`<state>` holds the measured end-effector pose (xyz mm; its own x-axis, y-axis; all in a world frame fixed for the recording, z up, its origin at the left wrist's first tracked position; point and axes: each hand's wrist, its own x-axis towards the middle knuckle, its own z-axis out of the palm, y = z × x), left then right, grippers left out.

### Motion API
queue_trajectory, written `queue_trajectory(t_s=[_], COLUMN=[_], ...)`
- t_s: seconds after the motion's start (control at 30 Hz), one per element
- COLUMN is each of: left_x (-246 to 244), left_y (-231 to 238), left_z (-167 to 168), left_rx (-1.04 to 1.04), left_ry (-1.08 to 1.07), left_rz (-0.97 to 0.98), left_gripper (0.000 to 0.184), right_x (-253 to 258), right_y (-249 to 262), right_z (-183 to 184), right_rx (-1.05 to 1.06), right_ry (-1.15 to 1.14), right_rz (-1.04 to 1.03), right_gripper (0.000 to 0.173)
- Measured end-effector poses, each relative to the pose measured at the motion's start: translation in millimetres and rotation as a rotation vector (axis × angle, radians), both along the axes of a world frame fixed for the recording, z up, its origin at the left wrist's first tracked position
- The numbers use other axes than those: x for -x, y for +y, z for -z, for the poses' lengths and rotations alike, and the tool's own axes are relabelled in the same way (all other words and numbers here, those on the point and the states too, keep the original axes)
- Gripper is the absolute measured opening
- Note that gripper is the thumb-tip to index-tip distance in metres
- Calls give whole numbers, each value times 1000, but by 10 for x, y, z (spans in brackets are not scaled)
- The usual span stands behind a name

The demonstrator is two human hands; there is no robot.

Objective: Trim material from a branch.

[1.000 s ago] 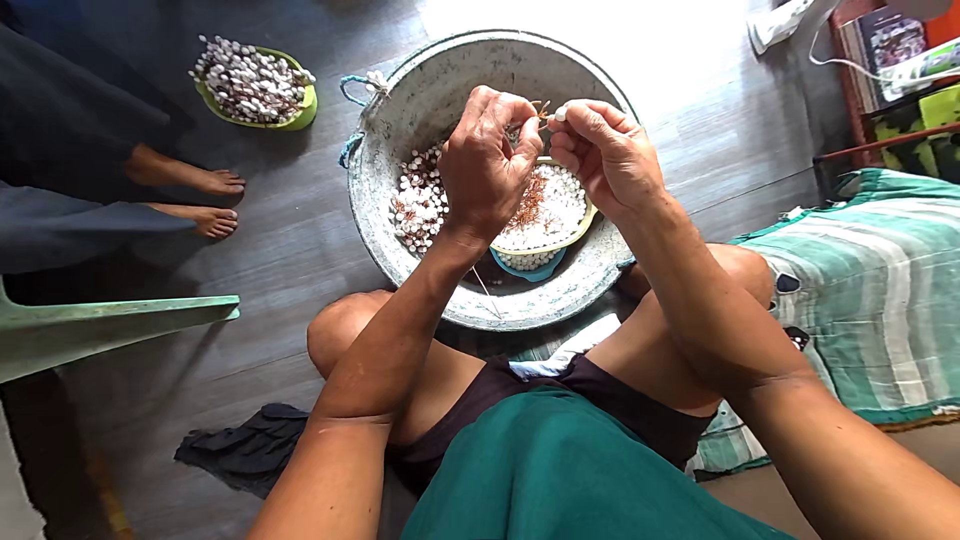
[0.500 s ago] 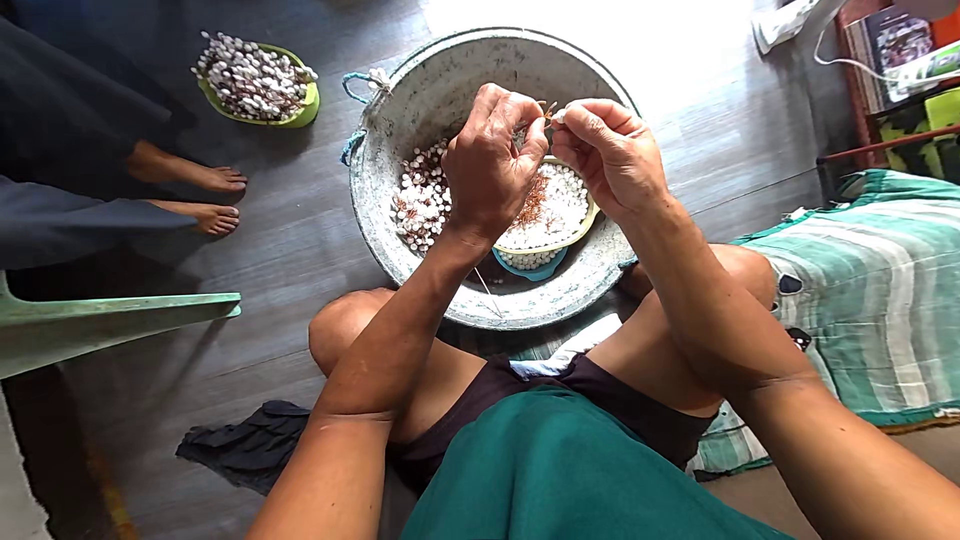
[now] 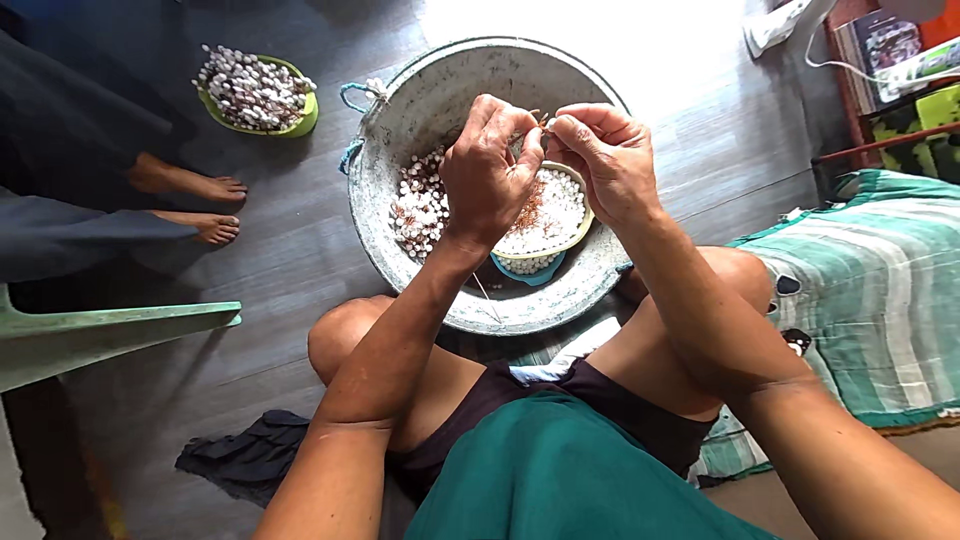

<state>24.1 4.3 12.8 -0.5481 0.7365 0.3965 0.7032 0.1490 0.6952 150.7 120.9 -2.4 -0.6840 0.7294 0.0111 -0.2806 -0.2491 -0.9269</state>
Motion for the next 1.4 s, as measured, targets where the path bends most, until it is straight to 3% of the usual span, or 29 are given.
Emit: queue_trajectory(t_s=[0.2, 0.37, 0.97, 1.1, 1.2, 1.3, 1.4], left_x=[2, -21, -17, 101, 306, 466, 548], left_y=[-2, 4, 16, -26, -129, -255, -362], left_z=[8, 9, 9, 4, -118, -288, -454], left_rx=[-20, -35, -121, -104, -101, -192, -294], left_ry=[-57, -75, -253, -345, -542, -694, -798], left_rz=[1, 1, 104, 171, 243, 311, 365], left_gripper=[10, 9, 7, 9, 12, 12, 9], right_x=[-30, -32, -27, -118, -322, -400, -288], right_y=[1, -17, -4, 150, 480, 678, 587], right_z=[8, 2, 13, -16, 110, 577, 1163], right_rx=[-293, -418, -510, -505, -531, -668, -718], right_ry=[-58, -106, -95, -70, -346, -1015, -1422], right_rz=[-6, 49, 61, -28, -63, -243, -372], right_gripper=[23, 20, 17, 26, 25, 19, 16])
